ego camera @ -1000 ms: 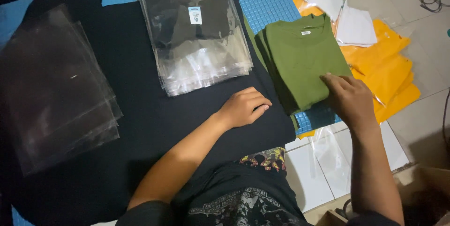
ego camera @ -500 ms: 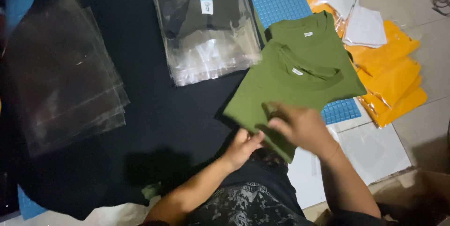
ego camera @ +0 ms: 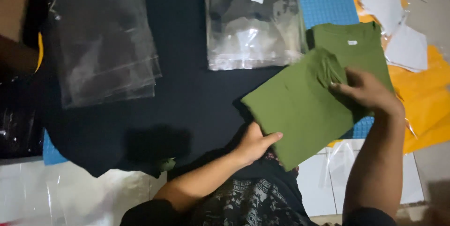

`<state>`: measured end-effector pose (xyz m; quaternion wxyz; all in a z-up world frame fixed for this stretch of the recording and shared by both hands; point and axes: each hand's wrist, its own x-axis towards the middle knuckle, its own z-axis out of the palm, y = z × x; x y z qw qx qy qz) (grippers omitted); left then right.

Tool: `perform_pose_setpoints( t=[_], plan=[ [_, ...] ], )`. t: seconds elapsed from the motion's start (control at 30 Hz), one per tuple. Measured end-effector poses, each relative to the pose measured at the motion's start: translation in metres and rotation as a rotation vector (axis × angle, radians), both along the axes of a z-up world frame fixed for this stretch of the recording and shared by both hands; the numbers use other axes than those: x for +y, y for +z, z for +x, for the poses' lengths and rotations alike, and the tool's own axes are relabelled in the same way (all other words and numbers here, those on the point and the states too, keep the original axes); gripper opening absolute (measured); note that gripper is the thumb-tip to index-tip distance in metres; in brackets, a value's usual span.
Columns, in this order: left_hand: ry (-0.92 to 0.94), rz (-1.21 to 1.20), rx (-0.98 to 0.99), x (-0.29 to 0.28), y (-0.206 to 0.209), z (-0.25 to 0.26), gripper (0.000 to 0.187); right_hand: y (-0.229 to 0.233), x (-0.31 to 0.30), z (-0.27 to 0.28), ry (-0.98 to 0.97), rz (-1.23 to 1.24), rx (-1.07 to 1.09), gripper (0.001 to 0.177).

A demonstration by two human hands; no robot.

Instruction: The person folds a black t-shirt and places it into a clear plastic bag, then repeats the process with several green t-shirts. Each folded shirt is inserted into a bag and stacked on the table.

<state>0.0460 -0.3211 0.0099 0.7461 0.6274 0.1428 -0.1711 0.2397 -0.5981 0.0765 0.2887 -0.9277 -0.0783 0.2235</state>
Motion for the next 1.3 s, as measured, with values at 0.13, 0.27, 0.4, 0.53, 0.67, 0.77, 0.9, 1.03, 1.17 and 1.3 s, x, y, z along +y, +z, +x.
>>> perform_pose_setpoints(
  t=[0.13, 0.27, 0.4, 0.53, 0.67, 0.77, 0.9, 1.03, 1.17, 1.3],
  plan=[
    [0.035, -0.065, -0.204, 0.052, -0.032, -0.009, 0.067, -0.005, 0.010, -0.033, -0.121, 0.347, 0.220, 0.034],
    [0.045, 0.040, -0.180, 0.133, 0.015, -0.016, 0.078, -0.080, 0.042, -0.078, -0.150, 0.486, 0.142, 0.029],
    [-0.182, 0.357, -0.230, 0.232, 0.056, -0.016, 0.084, -0.102, 0.120, -0.134, -0.375, 0.959, 0.328, 0.025],
    [-0.479, 0.625, -0.443, 0.318, 0.092, 0.028, 0.071, -0.086, 0.201, -0.168, -0.440, 1.167, 0.670, 0.033],
    [-0.536, 0.860, -0.412, 0.350, 0.131, 0.103, 0.050, -0.065, 0.272, -0.183, -0.431, 1.247, 0.783, 0.052],
    [-0.564, 1.052, -0.351, 0.362, 0.117, 0.168, 0.047, -0.049, 0.315, -0.182, -0.354, 1.426, 0.828, 0.061],
    [-0.383, 1.318, -0.518, 0.371, 0.053, 0.214, 0.063, -0.034, 0.324, -0.170, -0.368, 1.485, 0.857, 0.037],
    [-0.107, 1.422, -0.462, 0.375, 0.070, 0.151, 0.050, -0.035, 0.287, -0.168, -0.360, 1.418, 0.686, 0.005],
    [0.067, 1.532, -0.413, 0.379, 0.052, 0.051, 0.021, -0.035, 0.251, -0.145, -0.345, 1.103, 0.078, 0.046],
    [0.254, 1.940, -0.459, 0.314, 0.059, -0.036, 0.040, -0.061, 0.236, -0.094, 0.078, 0.079, -0.743, 0.027]
  ],
)
